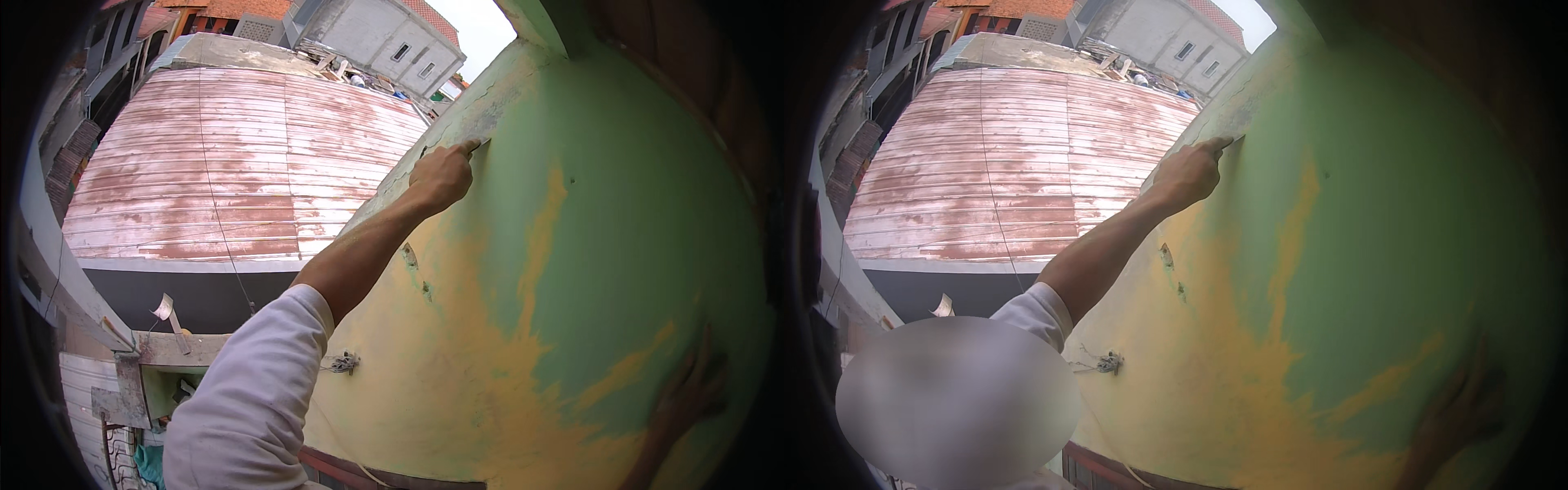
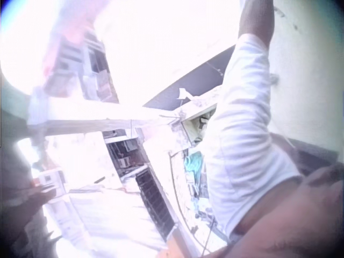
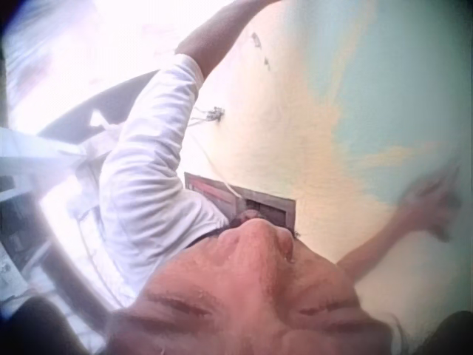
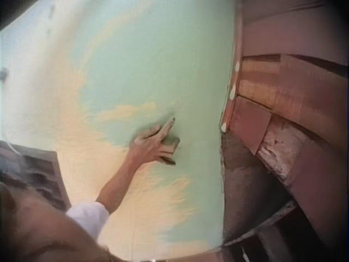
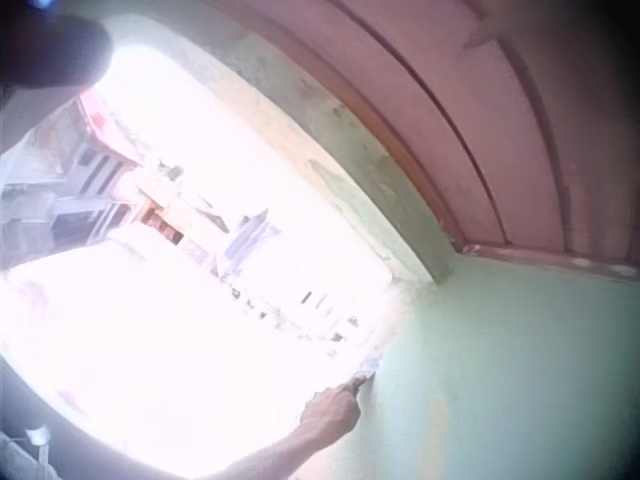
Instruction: The person scrapes a green-painted wall with a metal scraper, removing loose paint and surface material. The person works on the upper wall area near an arched opening and then moves to a lower section, continuing to scrape the surface.
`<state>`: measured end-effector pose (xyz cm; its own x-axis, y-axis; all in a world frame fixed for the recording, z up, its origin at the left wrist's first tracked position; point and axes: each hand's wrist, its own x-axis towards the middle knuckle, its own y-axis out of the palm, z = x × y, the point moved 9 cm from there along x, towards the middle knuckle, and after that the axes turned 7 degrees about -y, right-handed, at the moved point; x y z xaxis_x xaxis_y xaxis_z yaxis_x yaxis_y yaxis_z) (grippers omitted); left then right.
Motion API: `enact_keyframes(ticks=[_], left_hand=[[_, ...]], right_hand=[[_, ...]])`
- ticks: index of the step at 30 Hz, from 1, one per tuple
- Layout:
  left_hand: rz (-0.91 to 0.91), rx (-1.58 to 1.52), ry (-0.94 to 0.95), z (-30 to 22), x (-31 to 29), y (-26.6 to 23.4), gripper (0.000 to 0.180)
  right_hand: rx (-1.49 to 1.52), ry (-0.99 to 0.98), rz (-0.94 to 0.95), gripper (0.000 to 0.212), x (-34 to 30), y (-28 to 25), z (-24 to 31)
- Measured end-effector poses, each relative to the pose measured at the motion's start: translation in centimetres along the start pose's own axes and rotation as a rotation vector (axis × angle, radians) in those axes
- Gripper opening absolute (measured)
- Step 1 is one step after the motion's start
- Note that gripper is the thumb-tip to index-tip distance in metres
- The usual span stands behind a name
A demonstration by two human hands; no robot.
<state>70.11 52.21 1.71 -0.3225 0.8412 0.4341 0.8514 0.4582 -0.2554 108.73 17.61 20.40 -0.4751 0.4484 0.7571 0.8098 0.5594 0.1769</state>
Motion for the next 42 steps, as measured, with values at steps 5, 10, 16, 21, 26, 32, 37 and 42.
enact_keyframes(ticks=[5, 10, 16, 21, 26, 32, 37, 42], left_hand=[[0.156, -0.012, -0.103, 1.4, -3.4, 2.2, 0.043], [0.041, 0.034, -0.034, 1.4, 0.7, 0.5, 0.045], [0.194, -0.009, -0.095, 2.8, -6.3, 2.6, 0.044], [0.076, -0.029, -0.073, 2.7, -4.2, 2.7, 0.045], [0.023, -0.111, -0.115, 0.7, -1.7, 1.4, 0.049], [0.121, 0.038, -0.071, 3.7, -10.0, 5.3, 0.045], [-0.050, -0.151, -0.090, 2.4, -3.3, 1.2, 0.045], [0.190, 0.006, -0.077, 4.6, -12.9, 6.3, 0.045]], right_hand=[[-0.074, 0.025, 0.011, 0.050, -0.7, -0.1, 0.2], [-0.086, 0.028, 0.036, 0.050, -0.1, -0.8, 0.7], [0.025, 0.018, -0.004, 0.050, -0.7, 0.6, 0.2], [-0.123, 0.058, 0.131, 0.050, -0.4, -0.2, 0.4], [-0.007, 0.035, 0.059, 0.051, 0.1, 0.6, 0.1], [-0.091, 0.077, 0.098, 0.051, -0.5, 0.2, -0.2], [-0.048, 0.003, -0.021, 0.051, 0.6, -0.3, -0.2], [-0.136, 0.062, 0.053, 0.051, -0.8, 0.3, -0.8]])
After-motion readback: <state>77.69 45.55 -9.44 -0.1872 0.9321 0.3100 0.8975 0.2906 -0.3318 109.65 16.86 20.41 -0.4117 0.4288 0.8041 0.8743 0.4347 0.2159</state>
